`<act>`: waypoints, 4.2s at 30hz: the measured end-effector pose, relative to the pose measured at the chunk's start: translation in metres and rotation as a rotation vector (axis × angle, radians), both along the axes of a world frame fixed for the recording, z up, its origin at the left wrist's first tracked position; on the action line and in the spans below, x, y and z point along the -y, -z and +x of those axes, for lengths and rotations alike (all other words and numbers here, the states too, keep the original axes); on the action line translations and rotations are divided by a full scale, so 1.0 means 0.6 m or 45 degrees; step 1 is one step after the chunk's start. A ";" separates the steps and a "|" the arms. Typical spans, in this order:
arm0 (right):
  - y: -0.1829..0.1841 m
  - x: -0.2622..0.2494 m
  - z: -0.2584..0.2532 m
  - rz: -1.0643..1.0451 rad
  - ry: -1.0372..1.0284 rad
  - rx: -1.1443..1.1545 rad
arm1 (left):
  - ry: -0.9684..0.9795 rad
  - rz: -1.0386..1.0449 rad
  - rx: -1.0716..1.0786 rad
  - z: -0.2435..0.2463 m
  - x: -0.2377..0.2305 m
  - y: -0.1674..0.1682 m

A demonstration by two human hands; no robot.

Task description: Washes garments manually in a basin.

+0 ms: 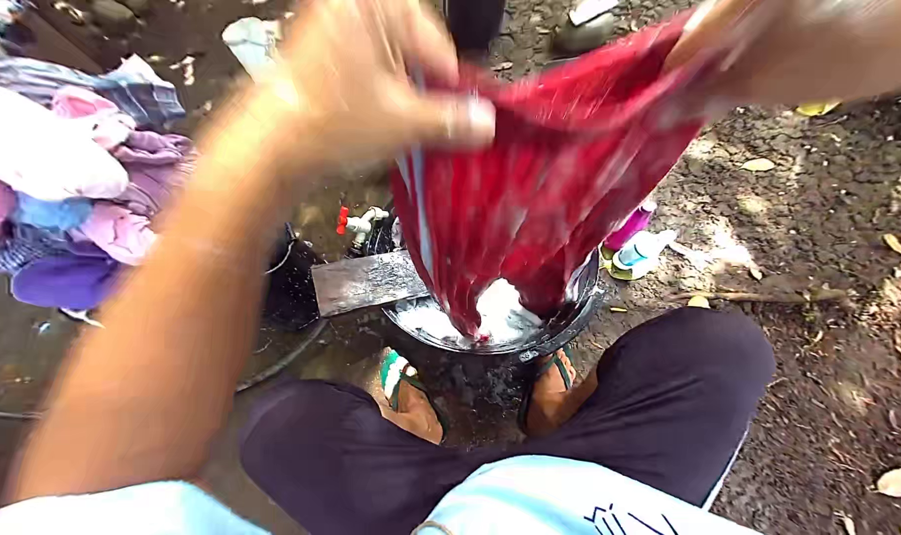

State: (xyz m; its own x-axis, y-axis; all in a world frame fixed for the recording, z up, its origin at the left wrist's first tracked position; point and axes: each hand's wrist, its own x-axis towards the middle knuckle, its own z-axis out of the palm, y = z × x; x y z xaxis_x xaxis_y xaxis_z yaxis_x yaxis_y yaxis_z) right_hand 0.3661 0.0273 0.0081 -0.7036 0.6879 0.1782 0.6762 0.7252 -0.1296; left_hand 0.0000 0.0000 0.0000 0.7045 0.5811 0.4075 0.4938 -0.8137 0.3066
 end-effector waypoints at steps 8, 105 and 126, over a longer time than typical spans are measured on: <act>0.546 -0.044 -0.110 -1.052 0.239 0.699 | -0.354 -0.994 -0.853 0.175 0.014 0.576; 0.476 -0.219 -0.355 -0.739 0.577 -1.383 | -0.984 -0.820 -0.265 -0.165 -0.028 0.596; 0.758 0.025 -0.183 -1.165 1.100 0.261 | -1.062 -0.846 -0.329 -0.136 -0.017 0.600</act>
State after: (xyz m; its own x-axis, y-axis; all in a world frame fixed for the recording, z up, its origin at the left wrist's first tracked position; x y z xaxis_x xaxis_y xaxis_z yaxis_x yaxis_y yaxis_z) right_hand 0.2563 0.0120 -0.4466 0.0742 0.7480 -0.6595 0.9485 -0.2572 -0.1850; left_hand -0.0817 0.0100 -0.3601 0.0069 0.9638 -0.2666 0.9249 0.0952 0.3682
